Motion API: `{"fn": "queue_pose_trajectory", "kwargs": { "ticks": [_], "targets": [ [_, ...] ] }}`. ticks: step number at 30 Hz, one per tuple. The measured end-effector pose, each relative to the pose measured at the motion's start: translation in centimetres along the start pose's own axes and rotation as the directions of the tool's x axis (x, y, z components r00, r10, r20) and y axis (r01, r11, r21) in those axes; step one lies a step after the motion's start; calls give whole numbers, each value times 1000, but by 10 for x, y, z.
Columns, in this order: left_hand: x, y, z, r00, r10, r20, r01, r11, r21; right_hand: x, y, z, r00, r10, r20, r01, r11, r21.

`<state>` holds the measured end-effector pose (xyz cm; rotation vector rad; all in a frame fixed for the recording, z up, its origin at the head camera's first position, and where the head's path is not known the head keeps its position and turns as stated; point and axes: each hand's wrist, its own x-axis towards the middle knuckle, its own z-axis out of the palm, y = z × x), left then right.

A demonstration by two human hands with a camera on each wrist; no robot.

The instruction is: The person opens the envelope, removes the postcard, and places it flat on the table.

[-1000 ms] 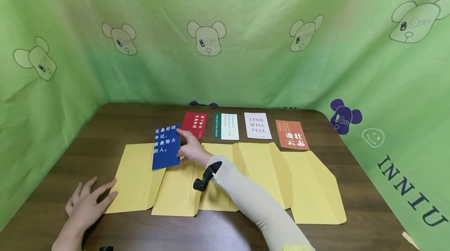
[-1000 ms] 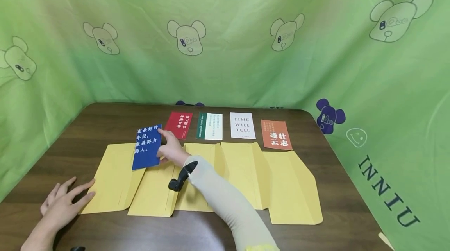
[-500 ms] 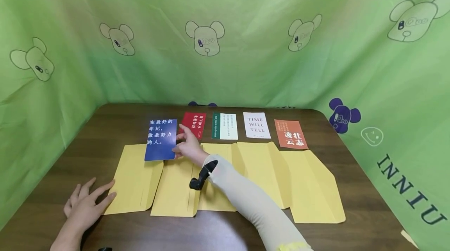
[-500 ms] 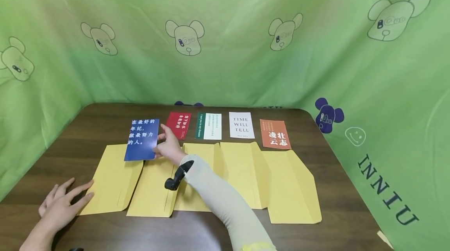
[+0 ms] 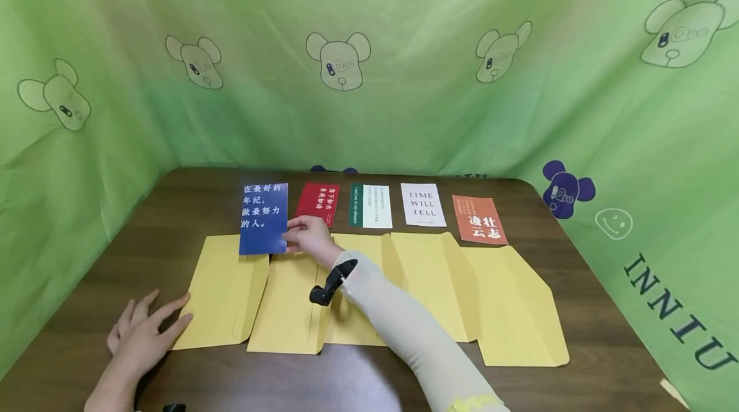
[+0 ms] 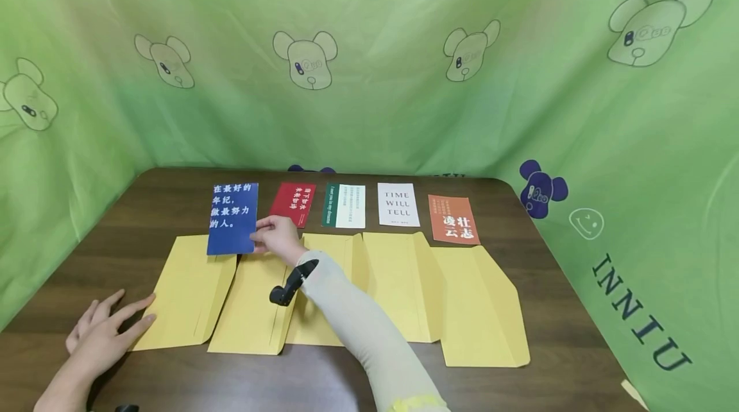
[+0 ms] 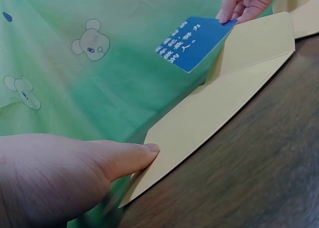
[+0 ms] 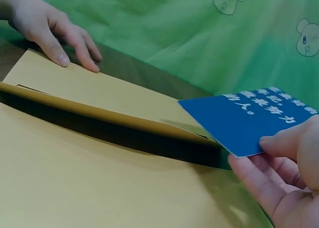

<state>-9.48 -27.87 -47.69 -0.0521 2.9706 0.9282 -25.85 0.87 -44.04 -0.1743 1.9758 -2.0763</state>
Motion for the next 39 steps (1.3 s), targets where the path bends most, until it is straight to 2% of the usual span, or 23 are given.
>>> {"fn": "queue_pose_trajectory", "kwargs": {
  "ticks": [5,11,18,22,29,39],
  "targets": [
    [-1,1,0,1000,8,-9,-8,1000,0,3,-2,0,998,61,14,-62,996,70],
    [0,0,0,1000,11,-14,-11,1000,2,7,-9,0,995,96,8,-97,993,63],
    [1,0,2,1000,19,-16,-19,1000,-5,10,-12,-2,996,91,-25,-90,996,8],
    [-1,0,2,999,22,-30,-22,1000,-11,12,-12,2,996,89,-28,-88,995,46],
    [0,-1,0,1000,14,-16,-14,1000,-6,18,-10,5,998,69,-11,-68,992,106],
    [0,-1,1,1000,16,-5,-16,1000,-3,29,-6,1,995,82,-56,-76,992,104]
  ]
}}
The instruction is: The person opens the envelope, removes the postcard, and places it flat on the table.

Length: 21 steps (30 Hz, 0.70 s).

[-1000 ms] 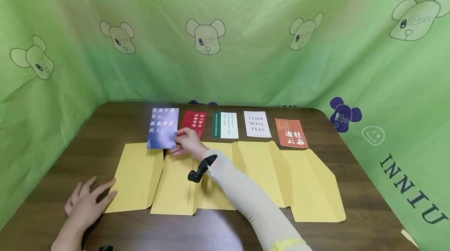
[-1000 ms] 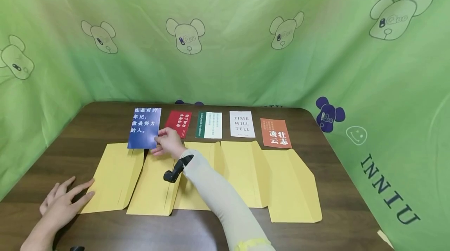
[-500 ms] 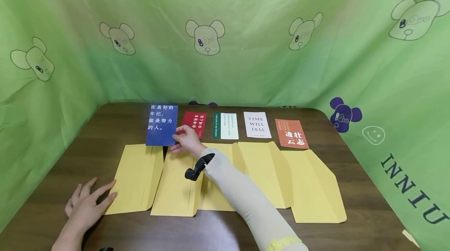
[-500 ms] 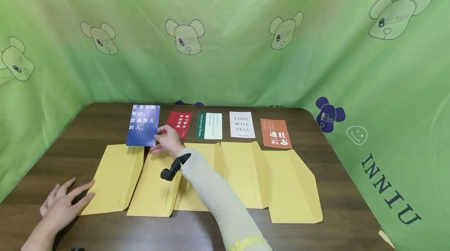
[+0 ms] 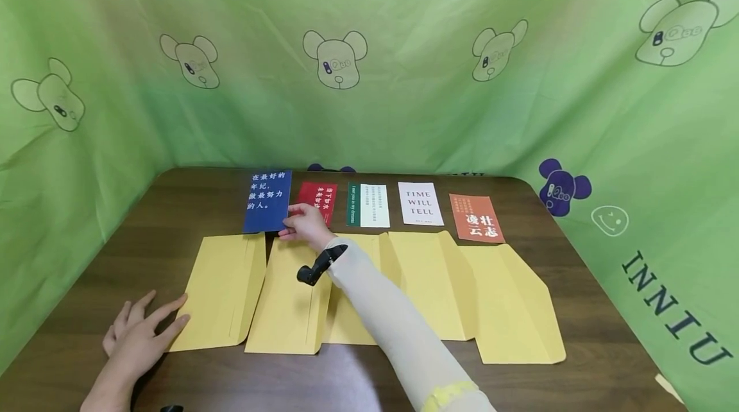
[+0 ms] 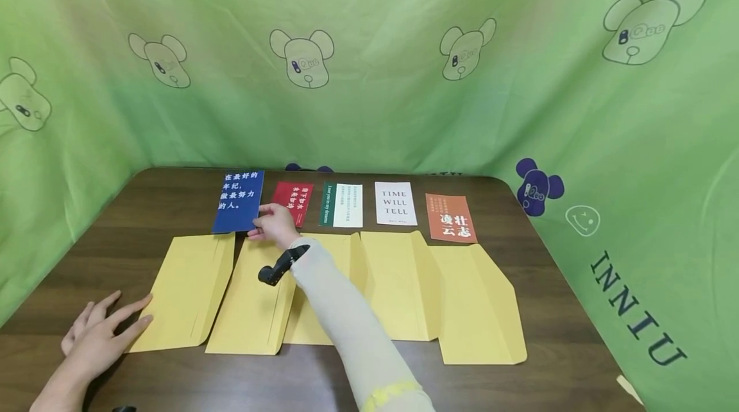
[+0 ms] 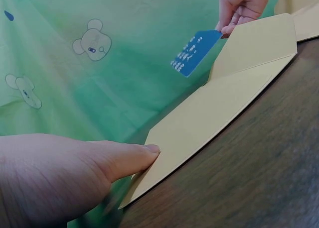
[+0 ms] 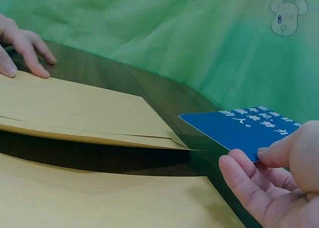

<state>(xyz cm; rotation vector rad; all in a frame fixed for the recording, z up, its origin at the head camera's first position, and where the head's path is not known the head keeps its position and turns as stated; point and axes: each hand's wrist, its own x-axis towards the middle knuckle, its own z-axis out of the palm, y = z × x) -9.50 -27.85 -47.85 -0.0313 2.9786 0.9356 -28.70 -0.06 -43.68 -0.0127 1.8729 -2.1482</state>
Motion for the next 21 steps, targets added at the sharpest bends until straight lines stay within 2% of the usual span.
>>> {"fn": "queue_pose_trajectory", "kwargs": {
  "ticks": [11,16,21],
  "targets": [
    [-2,-3,2,999,14,-33,-14,1000,-2,7,1,5,1000,17,-25,-16,999,42],
    [-2,-5,4,999,18,-30,-18,1000,-1,9,5,3,997,62,-51,-56,993,104],
    [0,-4,4,1000,12,-23,-12,1000,2,11,6,-1,995,100,-3,-98,976,194]
  ]
}}
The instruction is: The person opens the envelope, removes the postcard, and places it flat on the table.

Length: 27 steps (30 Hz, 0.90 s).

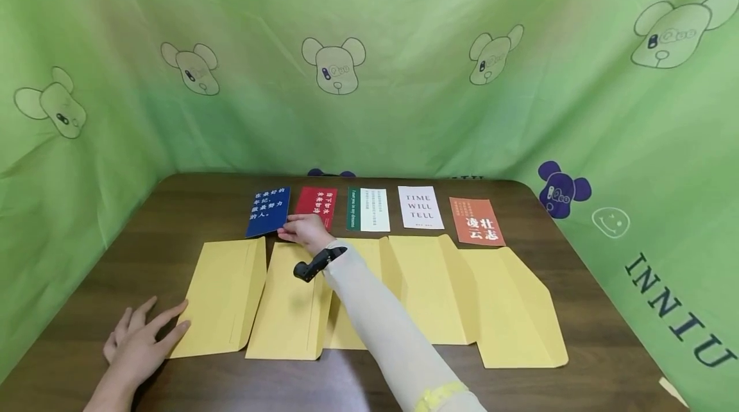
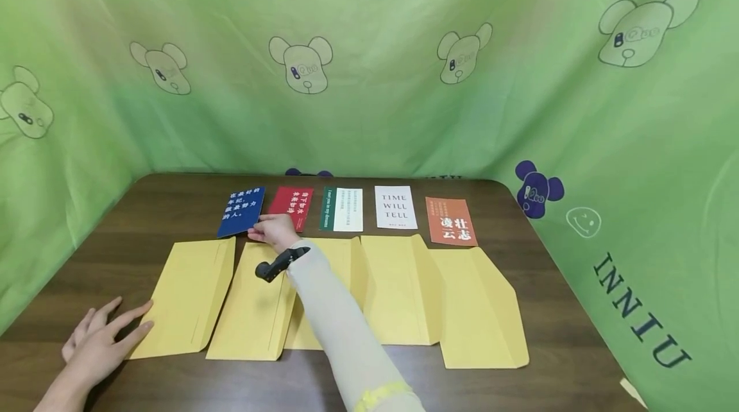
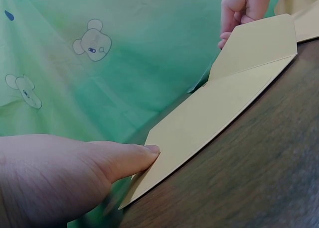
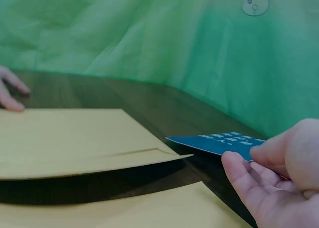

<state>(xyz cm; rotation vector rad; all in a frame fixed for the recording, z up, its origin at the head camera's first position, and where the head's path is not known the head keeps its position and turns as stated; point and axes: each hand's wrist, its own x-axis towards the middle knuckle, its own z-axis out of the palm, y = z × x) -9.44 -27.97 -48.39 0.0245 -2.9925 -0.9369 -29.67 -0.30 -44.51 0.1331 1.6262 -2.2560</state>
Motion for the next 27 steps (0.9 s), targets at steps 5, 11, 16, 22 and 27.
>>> {"fn": "queue_pose_trajectory", "kwargs": {
  "ticks": [5,11,16,22,27],
  "targets": [
    [0,0,-1,1000,-3,1,3,1000,-7,0,0,2,997,15,69,-21,996,89],
    [-1,0,0,1000,-1,-2,1,1000,-9,0,1,3,990,56,131,-66,995,74],
    [0,-1,0,1000,-13,12,13,1000,-11,-3,1,2,983,88,162,-101,992,74],
    [-1,-1,1,1000,5,-11,-5,1000,-1,-10,-6,3,966,120,228,-133,990,42],
    [-1,1,3,999,29,-35,-28,1000,13,-24,-16,0,954,133,270,-124,991,-50]
  ]
}}
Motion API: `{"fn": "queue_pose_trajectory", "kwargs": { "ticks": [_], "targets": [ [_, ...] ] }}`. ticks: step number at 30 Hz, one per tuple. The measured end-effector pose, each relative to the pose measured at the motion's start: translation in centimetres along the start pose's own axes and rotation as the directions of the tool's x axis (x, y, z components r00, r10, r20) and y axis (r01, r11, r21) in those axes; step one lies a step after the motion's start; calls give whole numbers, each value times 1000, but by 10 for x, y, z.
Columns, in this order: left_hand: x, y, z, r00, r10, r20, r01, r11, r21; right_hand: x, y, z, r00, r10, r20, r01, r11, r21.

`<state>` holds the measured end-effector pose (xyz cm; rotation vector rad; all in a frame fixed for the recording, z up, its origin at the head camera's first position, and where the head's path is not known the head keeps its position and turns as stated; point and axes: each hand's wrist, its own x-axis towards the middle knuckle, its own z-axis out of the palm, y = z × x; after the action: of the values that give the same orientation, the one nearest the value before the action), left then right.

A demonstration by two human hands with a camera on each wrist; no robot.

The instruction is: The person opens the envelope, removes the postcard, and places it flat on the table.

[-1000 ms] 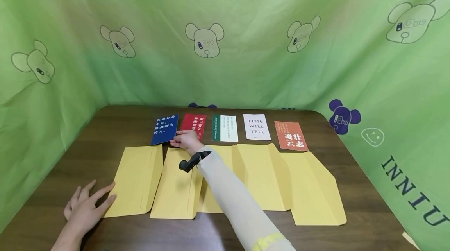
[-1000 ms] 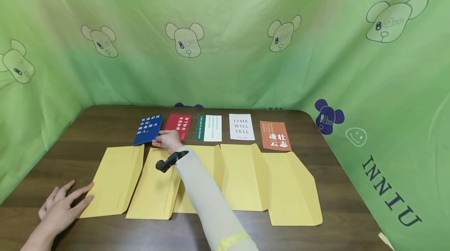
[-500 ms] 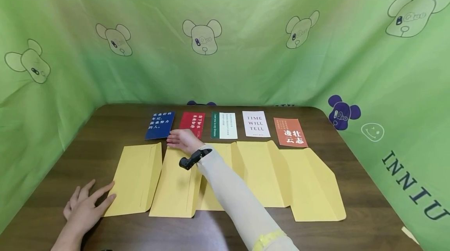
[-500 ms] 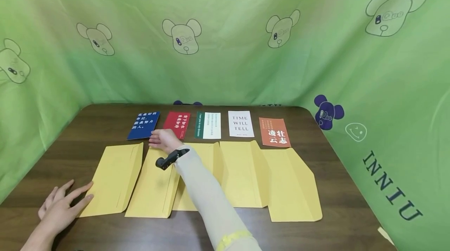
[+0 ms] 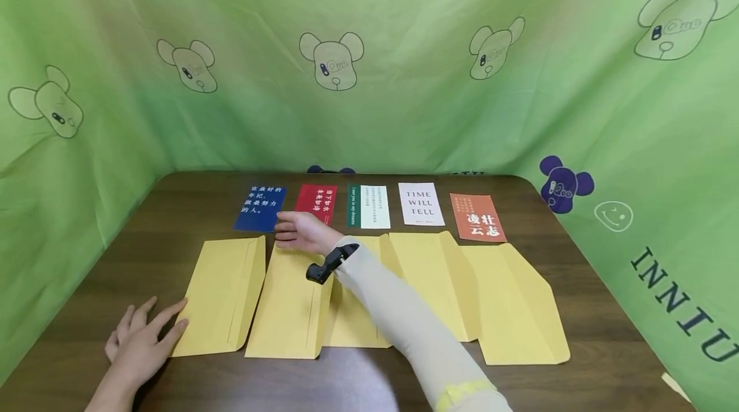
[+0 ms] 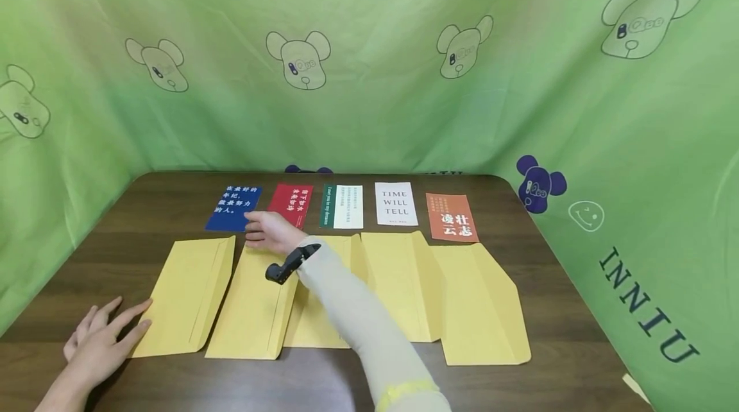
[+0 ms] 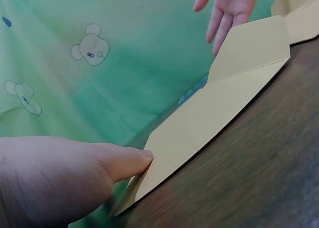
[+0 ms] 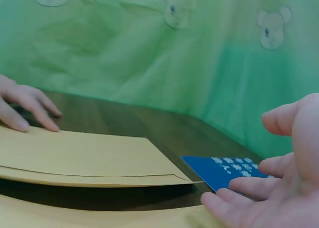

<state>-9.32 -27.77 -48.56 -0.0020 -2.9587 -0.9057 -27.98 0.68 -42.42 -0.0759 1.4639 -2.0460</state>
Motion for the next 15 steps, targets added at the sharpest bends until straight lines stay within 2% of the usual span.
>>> {"fn": "queue_pose_trajectory", "kwargs": {
  "ticks": [7,12,15],
  "targets": [
    [-5,-1,-4,999,-39,5,39,998,56,-33,-1,3,997,9,73,-1,995,-102],
    [-7,7,-4,999,3,-32,-1,998,62,-67,-1,-5,988,26,155,4,982,-189],
    [-8,17,-2,1000,21,-11,-20,997,77,-90,1,-15,982,45,185,-6,978,-207]
  ]
}}
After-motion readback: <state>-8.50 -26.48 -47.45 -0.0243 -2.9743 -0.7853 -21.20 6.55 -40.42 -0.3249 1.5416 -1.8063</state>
